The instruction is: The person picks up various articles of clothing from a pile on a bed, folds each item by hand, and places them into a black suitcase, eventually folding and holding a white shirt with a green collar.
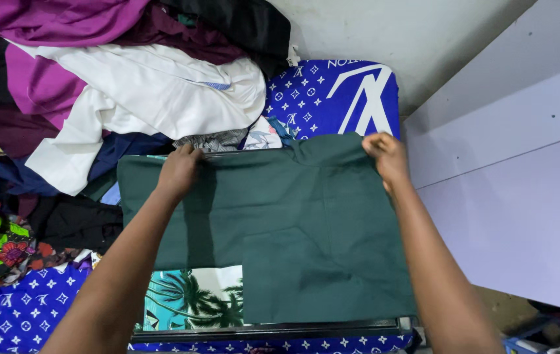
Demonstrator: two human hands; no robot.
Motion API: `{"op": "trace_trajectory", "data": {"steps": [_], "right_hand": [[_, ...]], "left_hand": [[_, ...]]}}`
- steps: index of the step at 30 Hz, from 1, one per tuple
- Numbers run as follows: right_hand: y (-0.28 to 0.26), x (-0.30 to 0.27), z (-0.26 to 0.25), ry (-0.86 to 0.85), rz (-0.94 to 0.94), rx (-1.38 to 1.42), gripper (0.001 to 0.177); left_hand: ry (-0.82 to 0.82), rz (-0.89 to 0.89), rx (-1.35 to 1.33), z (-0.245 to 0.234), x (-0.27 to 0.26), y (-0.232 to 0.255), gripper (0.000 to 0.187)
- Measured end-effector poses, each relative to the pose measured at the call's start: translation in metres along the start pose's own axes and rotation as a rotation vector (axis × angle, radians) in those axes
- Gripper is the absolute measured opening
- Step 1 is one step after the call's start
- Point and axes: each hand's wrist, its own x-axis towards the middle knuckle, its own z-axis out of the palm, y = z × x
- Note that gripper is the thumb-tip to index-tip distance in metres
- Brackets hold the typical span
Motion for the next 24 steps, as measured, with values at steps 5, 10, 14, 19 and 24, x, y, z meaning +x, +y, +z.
{"op": "trace_trajectory", "data": {"steps": [5,10,14,19,24], "right_hand": [[-0.011,-0.101,-0.025,0.099,0.010,0.060,0.012],[0.020,-0.189,-0.038,0.170,0.053,0.084,0.018],[0.033,-0.230,-0.030,0.163,0.059,-0.310,0.027],[0.028,-0.247,-0.017,0.189,-0.068,-0.591,0.044],[0.037,-0.241,-0.010,0.170,-0.066,-0.887,0.055]], "left_hand": [[0.113,0.029,-0.030,-0.039,-0.038,0.018,0.013],[0.193,0.006,-0.162,-0.042,-0.130,0.041,0.026],[0.081,-0.120,-0.226,-0.025,-0.197,0.069,0.027],[0.142,-0.151,-0.237,-0.011,-0.231,0.088,0.025],[0.189,-0.163,-0.160,-0.011,-0.232,0.081,0.019]]}}
